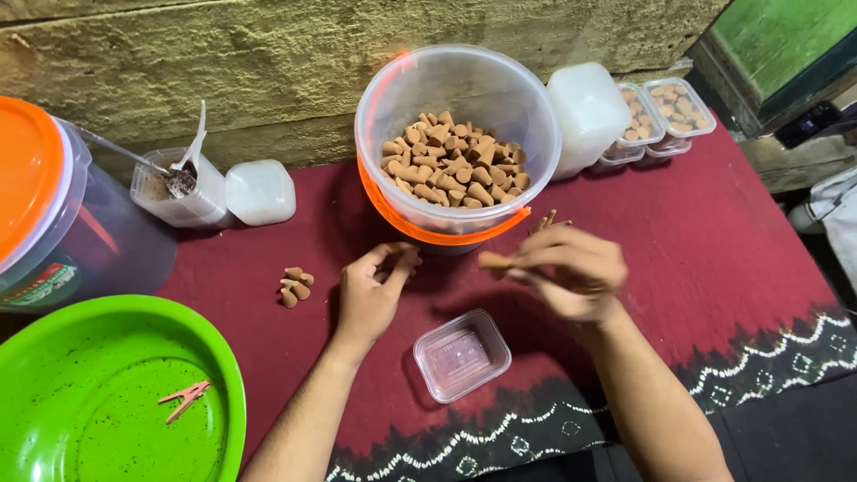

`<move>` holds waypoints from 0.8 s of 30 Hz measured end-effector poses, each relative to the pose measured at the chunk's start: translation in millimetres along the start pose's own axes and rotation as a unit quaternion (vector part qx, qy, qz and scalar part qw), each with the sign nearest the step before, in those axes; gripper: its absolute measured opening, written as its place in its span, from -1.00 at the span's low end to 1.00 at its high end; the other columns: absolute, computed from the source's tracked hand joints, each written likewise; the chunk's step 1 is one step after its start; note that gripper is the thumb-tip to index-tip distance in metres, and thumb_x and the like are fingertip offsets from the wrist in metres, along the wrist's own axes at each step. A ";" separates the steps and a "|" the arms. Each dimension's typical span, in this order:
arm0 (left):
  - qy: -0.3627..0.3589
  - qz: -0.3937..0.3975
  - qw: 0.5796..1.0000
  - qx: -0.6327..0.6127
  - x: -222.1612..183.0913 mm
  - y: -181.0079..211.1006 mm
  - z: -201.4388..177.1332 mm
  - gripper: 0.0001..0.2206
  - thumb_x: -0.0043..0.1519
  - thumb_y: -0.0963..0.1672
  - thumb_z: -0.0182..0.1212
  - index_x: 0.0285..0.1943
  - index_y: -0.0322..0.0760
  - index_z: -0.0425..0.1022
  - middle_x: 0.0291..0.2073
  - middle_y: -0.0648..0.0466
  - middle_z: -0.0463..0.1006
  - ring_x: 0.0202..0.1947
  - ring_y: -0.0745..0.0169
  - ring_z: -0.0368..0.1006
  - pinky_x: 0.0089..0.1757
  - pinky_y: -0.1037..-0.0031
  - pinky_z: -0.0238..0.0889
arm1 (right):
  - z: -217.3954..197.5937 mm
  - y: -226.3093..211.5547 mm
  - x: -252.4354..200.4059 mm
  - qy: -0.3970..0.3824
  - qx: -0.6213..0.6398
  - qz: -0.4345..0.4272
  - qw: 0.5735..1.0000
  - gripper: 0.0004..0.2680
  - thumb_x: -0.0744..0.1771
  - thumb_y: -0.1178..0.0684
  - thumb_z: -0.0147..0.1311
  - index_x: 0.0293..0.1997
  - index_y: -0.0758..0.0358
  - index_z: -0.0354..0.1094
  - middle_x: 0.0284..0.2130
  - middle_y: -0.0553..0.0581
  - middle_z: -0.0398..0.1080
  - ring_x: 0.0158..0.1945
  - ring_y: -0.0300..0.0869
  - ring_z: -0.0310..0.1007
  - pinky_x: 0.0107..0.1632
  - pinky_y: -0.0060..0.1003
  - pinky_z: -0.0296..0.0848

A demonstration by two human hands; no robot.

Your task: Inspecting and sorting incense cones from a large bucket into smaller containers.

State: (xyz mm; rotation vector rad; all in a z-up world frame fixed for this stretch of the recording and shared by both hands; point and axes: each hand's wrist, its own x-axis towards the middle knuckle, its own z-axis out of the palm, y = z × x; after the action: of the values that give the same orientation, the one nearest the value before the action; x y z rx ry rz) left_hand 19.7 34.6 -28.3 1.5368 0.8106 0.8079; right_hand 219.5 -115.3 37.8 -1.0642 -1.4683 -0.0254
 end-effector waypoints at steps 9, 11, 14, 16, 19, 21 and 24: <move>-0.001 0.007 1.000 0.029 5.3 -5.4 -4.3 -0.85 0.27 -0.09 0.27 -0.16 -0.22 0.67 -0.44 0.14 0.70 -0.38 0.47 0.57 -0.23 0.61 0.44 | -61.7 46.4 -4.6 0.240 -0.097 -0.009 0.966 -0.91 0.43 0.28 0.19 -0.14 0.54 0.36 -0.27 0.36 0.38 -0.37 0.03 0.47 -0.37 -0.23 0.50; -0.003 -0.004 1.000 0.030 3.8 -2.0 -4.6 -0.86 0.26 -0.09 0.27 -0.15 -0.22 0.67 -0.43 0.14 0.71 -0.37 0.47 0.58 -0.22 0.62 0.45 | -69.5 52.4 -2.7 0.215 -0.137 0.017 0.967 -0.94 0.43 0.37 0.20 -0.12 0.56 0.38 -0.28 0.38 0.40 -0.32 0.02 0.48 -0.30 -0.23 0.52; -0.002 0.008 0.999 0.040 5.5 -5.7 -3.8 -0.87 0.26 -0.13 0.29 -0.14 -0.25 0.67 -0.45 0.08 0.70 -0.43 0.38 0.57 -0.30 0.56 0.47 | -74.7 65.3 -2.1 0.157 -0.168 0.068 0.971 -0.93 0.40 0.45 0.23 -0.12 0.55 0.45 -0.31 0.37 0.44 -0.30 -0.01 0.51 -0.24 -0.22 0.55; 0.001 0.028 0.998 0.049 6.3 -7.4 -4.3 -0.88 0.26 -0.15 0.30 -0.12 -0.28 0.67 -0.47 0.01 0.69 -0.50 0.30 0.56 -0.40 0.49 0.48 | -70.3 65.9 -0.2 0.122 -0.160 0.096 0.975 -0.92 0.37 0.44 0.26 -0.13 0.51 0.49 -0.34 0.33 0.45 -0.33 -0.04 0.53 -0.25 -0.20 0.54; -0.010 0.024 0.998 0.052 5.7 -6.6 -5.4 -0.86 0.27 -0.15 0.28 -0.10 -0.30 0.67 -0.46 -0.01 0.69 -0.47 0.27 0.57 -0.39 0.48 0.48 | -63.8 60.2 -0.2 0.057 -0.194 0.132 0.970 -0.90 0.33 0.47 0.25 -0.16 0.52 0.49 -0.36 0.33 0.46 -0.33 0.01 0.56 -0.24 -0.21 0.57; -0.012 0.029 0.997 0.065 6.2 -6.8 -5.0 -0.87 0.26 -0.16 0.28 -0.11 -0.30 0.67 -0.46 0.00 0.69 -0.47 0.27 0.58 -0.39 0.48 0.47 | -69.4 65.7 -4.5 0.028 -0.223 0.185 0.957 -0.88 0.30 0.45 0.29 -0.19 0.44 0.54 -0.39 0.30 0.47 -0.37 -0.03 0.55 -0.27 -0.28 0.55; -0.015 0.031 0.996 0.079 4.4 -1.5 -4.9 -0.88 0.26 -0.15 0.29 -0.12 -0.28 0.67 -0.46 0.01 0.69 -0.46 0.26 0.59 -0.39 0.48 0.48 | -71.4 71.3 -7.8 0.009 -0.250 0.209 0.945 -0.88 0.28 0.41 0.32 -0.21 0.36 0.57 -0.43 0.26 0.48 -0.40 -0.07 0.55 -0.29 -0.30 0.55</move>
State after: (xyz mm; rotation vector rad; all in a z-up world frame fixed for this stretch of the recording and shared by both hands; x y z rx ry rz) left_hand 17.8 41.1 -29.0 1.7183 0.8238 0.7793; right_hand 316.4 -120.7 9.1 -1.7717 -1.2176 -0.1098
